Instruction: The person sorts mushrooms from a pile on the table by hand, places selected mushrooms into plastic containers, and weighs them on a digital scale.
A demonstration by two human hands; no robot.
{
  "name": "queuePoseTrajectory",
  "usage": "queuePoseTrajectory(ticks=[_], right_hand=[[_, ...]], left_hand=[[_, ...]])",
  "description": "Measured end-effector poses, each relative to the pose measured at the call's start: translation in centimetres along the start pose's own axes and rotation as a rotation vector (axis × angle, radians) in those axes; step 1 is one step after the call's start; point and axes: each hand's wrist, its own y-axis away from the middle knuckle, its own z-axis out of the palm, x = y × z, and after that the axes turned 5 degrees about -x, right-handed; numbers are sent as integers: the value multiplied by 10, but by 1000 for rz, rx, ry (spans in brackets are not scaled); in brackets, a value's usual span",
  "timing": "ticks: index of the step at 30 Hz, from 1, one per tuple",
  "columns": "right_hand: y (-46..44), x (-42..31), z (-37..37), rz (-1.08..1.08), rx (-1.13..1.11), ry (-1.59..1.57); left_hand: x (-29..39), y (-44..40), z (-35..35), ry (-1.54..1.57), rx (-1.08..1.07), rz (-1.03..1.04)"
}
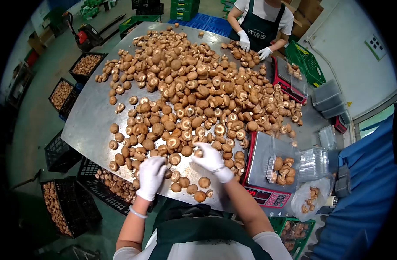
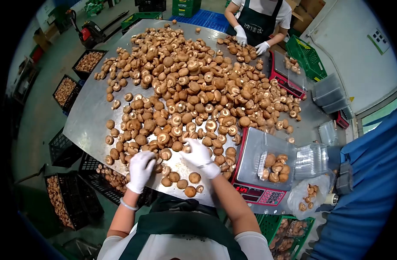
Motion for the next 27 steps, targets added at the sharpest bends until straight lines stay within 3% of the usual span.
queuePoseTrajectory(ticks=[1,4,6,8,10,12,14,16,18,19,20,22,24,26,27], right_hand=[[3,-10,-31,276,-185,-419],[29,1,-70,407,14,-802],[48,24,-60,488,-29,-519],[63,15,-36,108,56,17],[70,-4,-12,106,-11,589],[69,-1,-1,197,-93,747],[70,0,-5,225,-6,491],[73,6,-14,187,36,-70],[88,7,-28,550,-164,-750],[96,8,-32,598,-152,-978],[100,7,-32,606,-146,-979],[103,-6,-34,506,5,-1300],[100,-8,-29,513,15,-1128],[95,-22,-30,337,-29,-308],[94,-32,-30,272,-35,-39]], left_hand=[[1,-5,12,5,-49,15],[-4,-15,40,-102,-177,83],[-7,-18,54,-231,-217,142],[-13,-25,57,-256,-269,147],[-18,-34,57,-246,-337,133],[-21,-34,50,22,-350,93],[-10,-37,29,551,-428,-223],[-17,-38,15,992,-566,-435],[-17,-34,-1,1516,-539,-601],[-20,-32,-4,1713,-523,-597],[-19,-28,-10,1799,-486,-634],[-33,-17,-6,1893,-527,-713],[-34,-11,3,1568,-509,-747],[-33,-3,10,1124,-617,-591],[-25,3,13,824,-576,-399]])
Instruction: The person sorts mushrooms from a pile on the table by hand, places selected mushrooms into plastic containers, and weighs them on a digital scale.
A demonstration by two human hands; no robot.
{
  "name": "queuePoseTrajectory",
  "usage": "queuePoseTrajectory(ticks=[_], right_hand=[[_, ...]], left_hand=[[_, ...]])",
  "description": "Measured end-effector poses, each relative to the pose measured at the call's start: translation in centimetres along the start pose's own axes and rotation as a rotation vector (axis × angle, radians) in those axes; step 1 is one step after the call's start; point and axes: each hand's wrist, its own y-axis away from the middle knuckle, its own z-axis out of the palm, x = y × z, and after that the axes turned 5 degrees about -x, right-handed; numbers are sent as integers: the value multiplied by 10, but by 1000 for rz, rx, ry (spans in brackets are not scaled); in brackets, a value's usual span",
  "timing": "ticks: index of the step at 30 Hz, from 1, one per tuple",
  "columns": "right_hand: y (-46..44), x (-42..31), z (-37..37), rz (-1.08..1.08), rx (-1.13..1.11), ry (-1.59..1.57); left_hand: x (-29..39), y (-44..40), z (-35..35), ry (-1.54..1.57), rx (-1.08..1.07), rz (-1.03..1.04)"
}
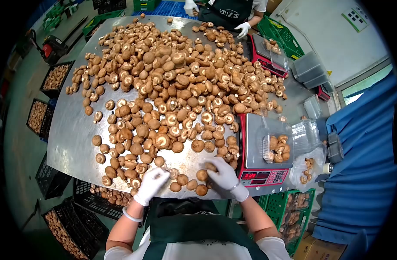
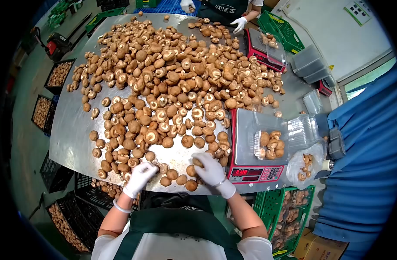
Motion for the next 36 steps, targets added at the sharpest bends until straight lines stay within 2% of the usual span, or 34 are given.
queuePoseTrajectory(ticks=[1,3,5,6,7,9,10,11,13,14,15,17,18,19,22,23,25,26,27,29,31,32,33,35,36], right_hand=[[2,-21,0,-20,-30,191],[5,-31,20,-118,-79,368],[6,-27,51,-173,-119,555],[6,-9,75,-99,-272,701],[6,-9,75,-102,-271,701],[5,-7,67,-240,-178,566],[3,-8,54,-257,-189,409],[2,4,51,-251,-179,417],[-7,14,35,-232,-106,-292],[3,17,25,380,-326,-787],[8,31,24,280,-321,-1116],[16,56,42,224,-180,-1321],[16,48,38,55,-236,-1532],[16,40,35,44,-232,-1531],[16,35,22,-32,-105,-1828],[23,36,14,-37,-108,-1878],[34,42,-7,-231,-245,-2086],[48,44,-20,17,-51,-1731],[56,47,-39,-88,-91,-1658],[75,40,-93,-114,121,-1293],[96,56,-144,46,326,-1167],[97,59,-167,-76,519,-889],[99,81,-183,-97,631,-559],[104,89,-217,-88,575,-192],[103,98,-224,-90,580,-196]], left_hand=[[7,2,6,-333,0,172],[18,3,22,-740,38,584],[8,4,36,-999,-103,495],[4,2,42,-1064,-141,469],[2,-1,45,-1129,-177,442],[-1,-10,45,-1115,-191,431],[-1,-13,46,-1098,-219,424],[-1,-15,46,-1099,-222,437],[1,-19,42,-677,-135,333],[2,-19,43,-262,-129,298],[13,-19,38,175,-262,-47],[30,-19,34,692,-308,-198],[28,-22,37,846,-345,-242],[29,-23,44,1004,-251,-337],[28,-40,71,1169,-259,-352],[30,-40,81,1238,-274,-380],[47,-45,100,1206,-354,-306],[56,-49,111,1204,-361,-315],[65,-54,123,1202,-374,-324],[96,-60,150,1152,-377,-267],[120,-71,176,1115,-395,-258],[130,-76,191,1097,-410,-202],[132,-85,205,1090,-425,-171],[156,-95,241,993,-323,-64],[159,-105,258,922,-302,-8]])
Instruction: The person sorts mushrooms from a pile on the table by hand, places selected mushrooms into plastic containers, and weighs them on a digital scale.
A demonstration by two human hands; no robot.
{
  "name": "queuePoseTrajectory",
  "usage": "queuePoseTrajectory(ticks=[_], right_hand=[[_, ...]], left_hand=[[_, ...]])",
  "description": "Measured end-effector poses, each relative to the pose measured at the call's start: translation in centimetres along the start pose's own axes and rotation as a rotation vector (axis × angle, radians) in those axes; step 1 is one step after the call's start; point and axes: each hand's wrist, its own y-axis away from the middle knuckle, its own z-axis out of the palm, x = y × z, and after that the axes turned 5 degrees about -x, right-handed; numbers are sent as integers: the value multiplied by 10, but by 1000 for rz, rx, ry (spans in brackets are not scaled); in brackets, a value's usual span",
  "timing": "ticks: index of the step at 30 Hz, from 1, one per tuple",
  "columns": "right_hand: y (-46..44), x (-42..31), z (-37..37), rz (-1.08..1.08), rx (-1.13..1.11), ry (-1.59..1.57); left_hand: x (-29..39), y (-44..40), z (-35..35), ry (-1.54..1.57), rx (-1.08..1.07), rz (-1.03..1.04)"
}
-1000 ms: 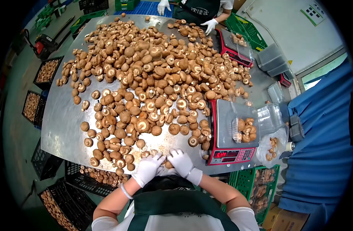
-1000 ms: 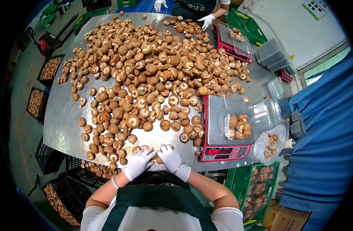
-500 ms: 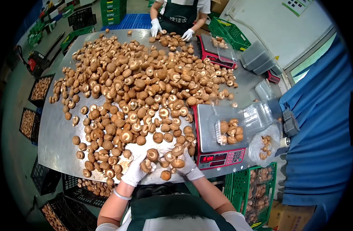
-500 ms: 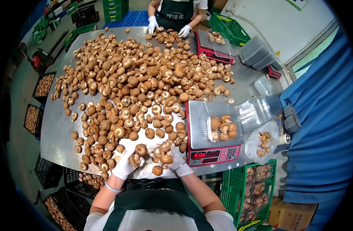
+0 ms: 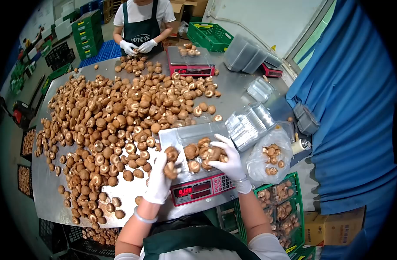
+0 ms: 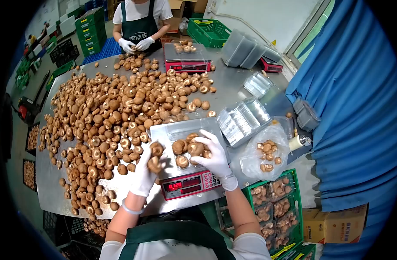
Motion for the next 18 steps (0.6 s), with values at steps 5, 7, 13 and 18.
queuePoseTrajectory(ticks=[5,7,13,18], right_hand=[[-2,28,-22,-139,-168,326],[7,33,-39,-93,-11,138],[56,58,-86,113,197,-40],[62,70,-86,285,173,-2]], left_hand=[[-30,-36,52,-954,46,536],[-29,-30,43,-916,101,514],[41,61,-37,-992,722,671],[85,215,-176,-987,1343,876]])
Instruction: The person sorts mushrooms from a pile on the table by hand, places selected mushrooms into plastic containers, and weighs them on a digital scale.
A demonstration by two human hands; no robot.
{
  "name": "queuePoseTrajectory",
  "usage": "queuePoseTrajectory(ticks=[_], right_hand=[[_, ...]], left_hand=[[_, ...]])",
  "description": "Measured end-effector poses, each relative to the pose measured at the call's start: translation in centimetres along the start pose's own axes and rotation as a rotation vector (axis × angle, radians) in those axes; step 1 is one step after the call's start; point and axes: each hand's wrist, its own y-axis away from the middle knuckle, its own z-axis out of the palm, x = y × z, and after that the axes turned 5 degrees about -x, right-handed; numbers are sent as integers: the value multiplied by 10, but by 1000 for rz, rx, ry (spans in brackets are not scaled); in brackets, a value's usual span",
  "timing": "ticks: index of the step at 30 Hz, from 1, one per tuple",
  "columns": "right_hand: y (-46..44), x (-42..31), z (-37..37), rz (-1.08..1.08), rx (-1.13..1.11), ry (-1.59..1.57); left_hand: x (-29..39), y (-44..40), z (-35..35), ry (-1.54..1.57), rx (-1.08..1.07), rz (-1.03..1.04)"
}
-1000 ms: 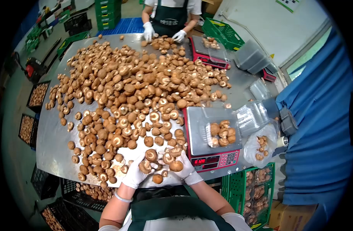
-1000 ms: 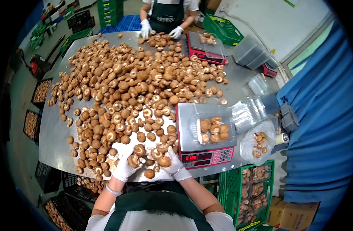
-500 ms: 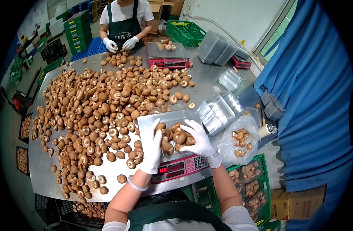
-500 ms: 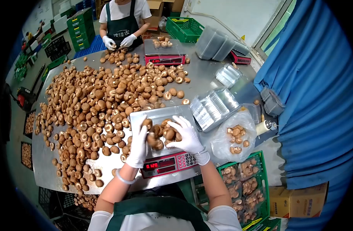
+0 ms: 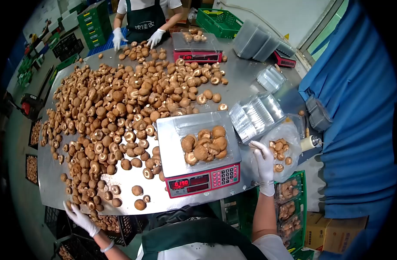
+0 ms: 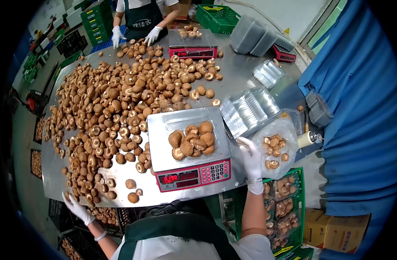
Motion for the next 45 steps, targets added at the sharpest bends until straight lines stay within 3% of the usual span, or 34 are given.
queuePoseTrajectory(ticks=[1,3,5,7,9,11,13,17,20,27,29,32,33,34,35,36,39,41,42,44,45], right_hand=[[-8,-4,3,1,-5,-1],[-28,-16,11,69,-36,-196],[-52,-39,26,74,-54,-302],[-75,-50,44,73,-38,-288],[-86,-59,56,-188,-155,6],[-80,-63,64,-372,-330,283],[-62,-67,69,-469,-422,680],[-39,-46,70,-467,-362,829],[-31,-33,71,-438,-280,800],[-28,-35,75,-365,-137,470],[-26,-34,69,-354,-96,388],[-15,-53,67,-397,-131,382],[-11,-77,74,-511,-204,394],[-4,-103,83,-458,-470,273],[7,-117,97,-557,-618,381],[26,-111,117,-720,-584,502],[27,-115,117,-665,-766,373],[13,-109,90,-581,-475,193],[0,-118,72,-439,-446,229],[-19,-99,50,-376,-214,215],[-29,-85,43,-238,-161,82]], left_hand=[[-51,-23,-49,-528,-21,191],[-50,-23,-73,-675,-49,257],[-3,0,-33,-303,-180,135],[24,21,17,-191,-393,129],[57,51,69,-4,-588,125],[81,68,93,-45,-758,311],[100,83,106,45,-817,269],[93,103,112,157,-950,159],[94,121,123,257,-1078,-82],[131,153,153,282,-1390,144],[129,160,156,341,-1504,67],[130,169,158,587,-1650,-401],[143,170,155,678,-1665,-568],[138,170,153,821,-1702,-713],[129,169,152,965,-1733,-857],[115,170,148,925,-1730,-865],[111,155,129,900,-1723,-789],[110,145,109,809,-1493,-771],[92,139,102,889,-1422,-760],[69,128,94,974,-1246,-766],[66,126,89,978,-1143,-787]])
